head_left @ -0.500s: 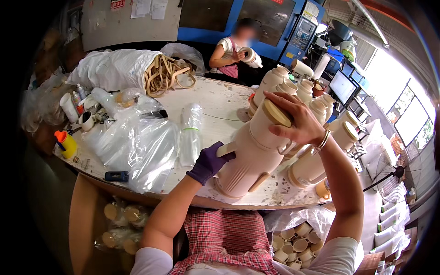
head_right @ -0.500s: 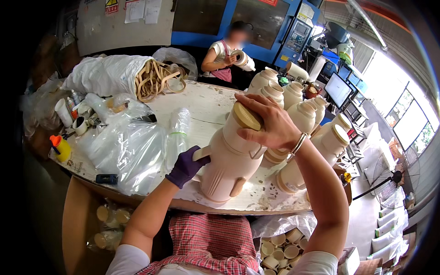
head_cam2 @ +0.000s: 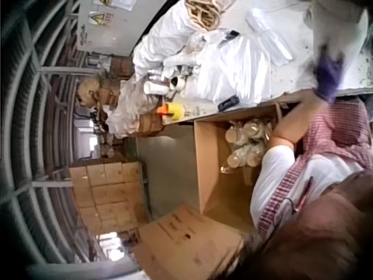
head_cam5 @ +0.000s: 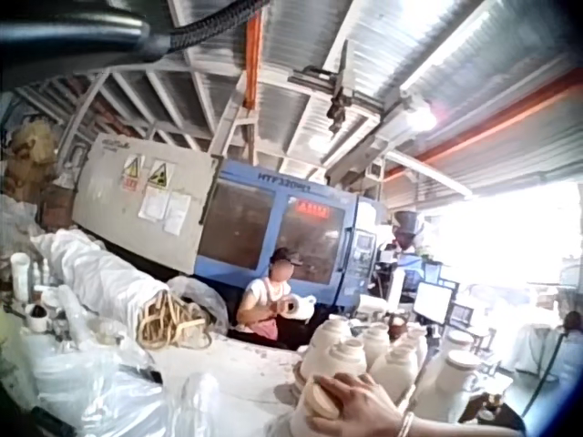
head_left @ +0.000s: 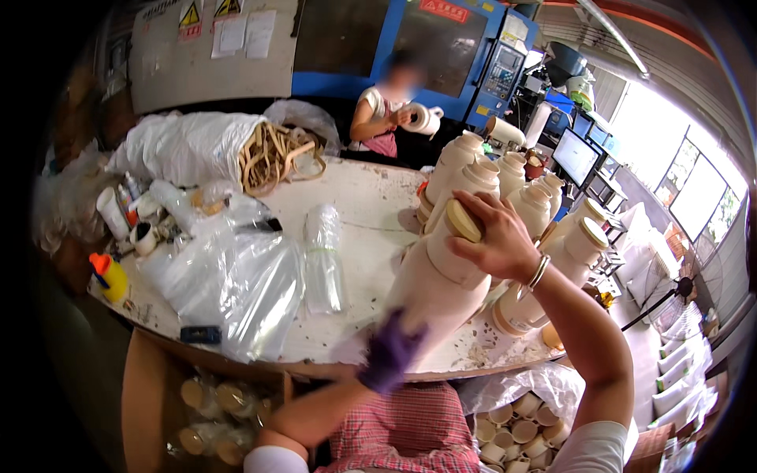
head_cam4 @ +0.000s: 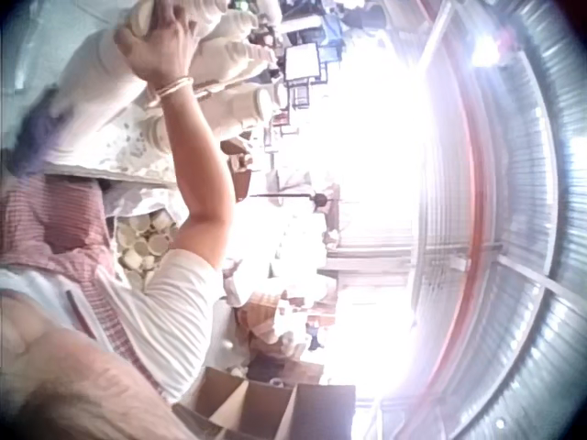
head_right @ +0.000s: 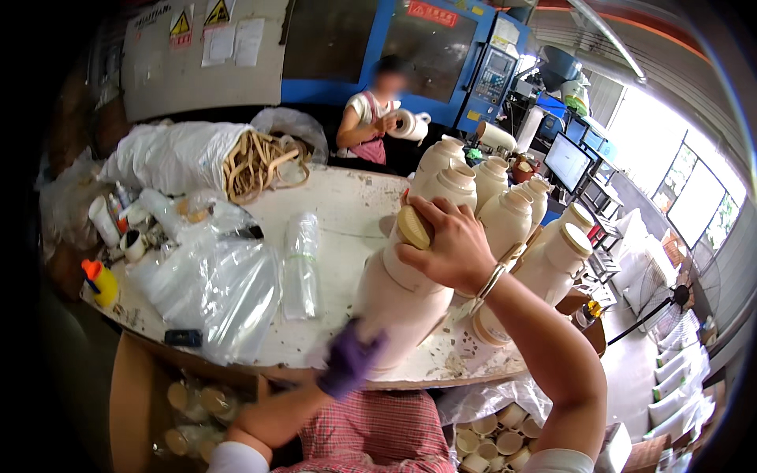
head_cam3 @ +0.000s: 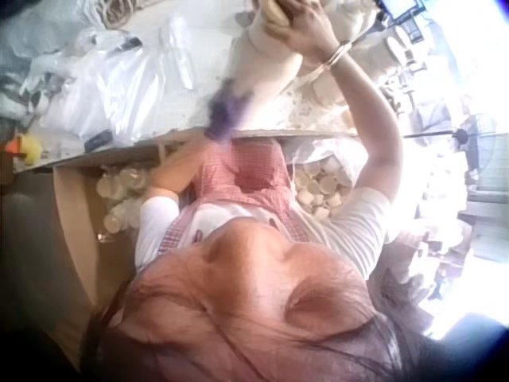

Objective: The person assembles beige plastic pitchers by picking up bodies and lids from a table and a nearby bag. They repeatedly screw the lids onto the pitcher bodies and place the finished units on the table. A coworker is visible in the background performing similar assembly tasks.

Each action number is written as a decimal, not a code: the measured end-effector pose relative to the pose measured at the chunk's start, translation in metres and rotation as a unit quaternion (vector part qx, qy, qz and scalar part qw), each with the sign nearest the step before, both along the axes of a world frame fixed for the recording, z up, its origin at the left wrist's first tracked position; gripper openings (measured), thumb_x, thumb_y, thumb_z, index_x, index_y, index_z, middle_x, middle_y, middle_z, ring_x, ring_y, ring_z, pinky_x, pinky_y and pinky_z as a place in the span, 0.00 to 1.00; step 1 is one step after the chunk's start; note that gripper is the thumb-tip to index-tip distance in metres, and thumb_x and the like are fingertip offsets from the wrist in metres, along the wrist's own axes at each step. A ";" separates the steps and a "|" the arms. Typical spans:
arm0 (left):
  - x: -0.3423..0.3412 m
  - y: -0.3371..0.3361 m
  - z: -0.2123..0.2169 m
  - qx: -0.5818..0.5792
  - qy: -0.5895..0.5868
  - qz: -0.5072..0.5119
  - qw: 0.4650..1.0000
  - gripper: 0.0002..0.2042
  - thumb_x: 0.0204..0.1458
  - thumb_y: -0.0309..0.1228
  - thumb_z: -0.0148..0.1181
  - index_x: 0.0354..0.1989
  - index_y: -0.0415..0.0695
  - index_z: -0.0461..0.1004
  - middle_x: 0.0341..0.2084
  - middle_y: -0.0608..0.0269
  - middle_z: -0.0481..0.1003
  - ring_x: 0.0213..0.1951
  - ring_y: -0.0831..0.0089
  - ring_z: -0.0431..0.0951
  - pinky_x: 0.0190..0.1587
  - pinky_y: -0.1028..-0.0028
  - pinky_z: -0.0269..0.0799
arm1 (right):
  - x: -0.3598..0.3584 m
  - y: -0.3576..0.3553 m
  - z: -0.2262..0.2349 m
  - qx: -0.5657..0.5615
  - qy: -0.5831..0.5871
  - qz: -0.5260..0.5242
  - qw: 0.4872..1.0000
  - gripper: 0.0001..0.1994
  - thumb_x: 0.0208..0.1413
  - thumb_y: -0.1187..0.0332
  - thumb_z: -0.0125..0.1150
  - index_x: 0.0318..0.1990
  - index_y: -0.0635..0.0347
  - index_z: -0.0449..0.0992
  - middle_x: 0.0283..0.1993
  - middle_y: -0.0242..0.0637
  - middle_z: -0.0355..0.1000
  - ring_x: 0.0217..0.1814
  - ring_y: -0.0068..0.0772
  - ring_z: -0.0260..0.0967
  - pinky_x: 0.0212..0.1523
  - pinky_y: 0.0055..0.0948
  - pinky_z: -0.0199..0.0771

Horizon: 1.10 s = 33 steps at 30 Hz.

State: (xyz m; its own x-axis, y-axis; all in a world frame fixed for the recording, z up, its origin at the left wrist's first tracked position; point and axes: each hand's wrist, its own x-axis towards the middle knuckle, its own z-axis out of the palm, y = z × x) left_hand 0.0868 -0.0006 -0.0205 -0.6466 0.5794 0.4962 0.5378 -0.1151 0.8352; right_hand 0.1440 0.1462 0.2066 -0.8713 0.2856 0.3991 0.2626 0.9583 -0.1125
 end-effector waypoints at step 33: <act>-0.062 -0.052 -0.006 0.121 -0.207 0.042 0.970 0.04 0.44 0.24 0.57 0.23 0.40 0.68 0.20 0.73 0.69 0.24 0.82 0.67 0.28 0.77 0.66 | 0.018 0.023 -0.101 -0.601 0.134 0.404 0.676 0.45 0.53 0.29 0.34 0.63 0.64 0.58 0.62 0.42 0.61 0.66 0.34 0.56 0.66 0.33 0.51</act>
State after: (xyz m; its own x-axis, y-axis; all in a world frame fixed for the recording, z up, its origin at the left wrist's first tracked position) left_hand 0.0251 -0.0524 -0.0263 -0.8595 0.4150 0.2983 0.1777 -0.3047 0.9357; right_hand 0.1623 0.1696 0.1053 -0.8790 0.0168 0.4765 -0.4767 -0.0494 -0.8777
